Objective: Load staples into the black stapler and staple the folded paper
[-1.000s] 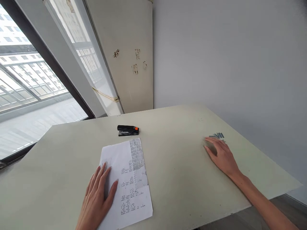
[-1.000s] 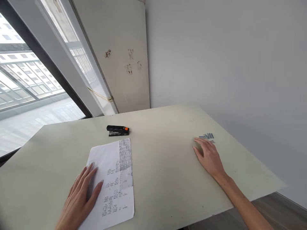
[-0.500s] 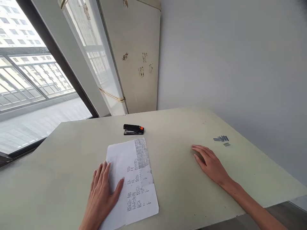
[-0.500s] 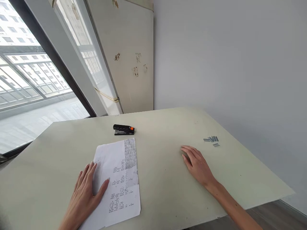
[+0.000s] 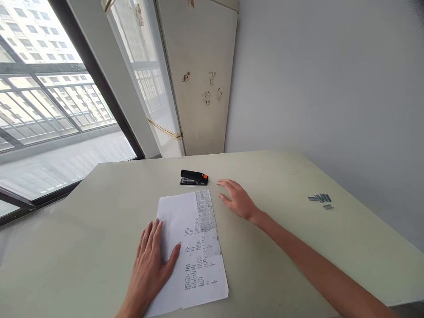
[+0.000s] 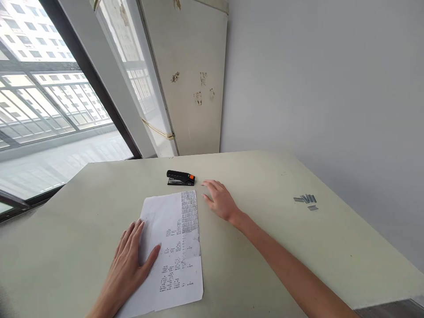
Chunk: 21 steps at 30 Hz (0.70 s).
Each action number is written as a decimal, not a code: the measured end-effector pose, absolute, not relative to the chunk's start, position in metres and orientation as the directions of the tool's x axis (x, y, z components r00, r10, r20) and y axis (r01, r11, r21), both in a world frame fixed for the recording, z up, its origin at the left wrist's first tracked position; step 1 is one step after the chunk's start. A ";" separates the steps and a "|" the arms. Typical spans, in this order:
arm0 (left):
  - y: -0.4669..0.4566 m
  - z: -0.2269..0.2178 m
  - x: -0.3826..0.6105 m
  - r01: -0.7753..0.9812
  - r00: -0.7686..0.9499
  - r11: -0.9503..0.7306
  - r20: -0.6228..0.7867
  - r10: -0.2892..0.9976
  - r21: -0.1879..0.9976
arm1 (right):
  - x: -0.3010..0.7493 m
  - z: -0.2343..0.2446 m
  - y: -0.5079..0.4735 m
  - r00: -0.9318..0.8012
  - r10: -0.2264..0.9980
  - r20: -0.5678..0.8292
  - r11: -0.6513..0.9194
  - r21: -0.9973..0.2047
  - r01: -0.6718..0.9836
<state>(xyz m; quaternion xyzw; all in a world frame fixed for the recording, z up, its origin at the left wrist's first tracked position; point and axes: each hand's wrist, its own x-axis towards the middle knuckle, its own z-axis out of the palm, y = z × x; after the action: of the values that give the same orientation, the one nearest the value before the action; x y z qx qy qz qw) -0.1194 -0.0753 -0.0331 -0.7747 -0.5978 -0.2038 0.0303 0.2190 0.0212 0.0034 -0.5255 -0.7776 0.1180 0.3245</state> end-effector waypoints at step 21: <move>-0.082 -0.033 -0.119 0.935 0.210 -0.295 0.362 0.908 0.198 | 0.214 -0.006 0.083 -0.044 0.980 0.196 0.142 -0.522 0.841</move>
<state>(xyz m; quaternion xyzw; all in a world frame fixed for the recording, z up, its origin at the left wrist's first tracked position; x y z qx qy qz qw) -0.1188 -0.0818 -0.0332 -0.7772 -0.5929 -0.2086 0.0316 0.2138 0.0835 -0.0056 -0.6412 -0.7099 0.1338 0.2589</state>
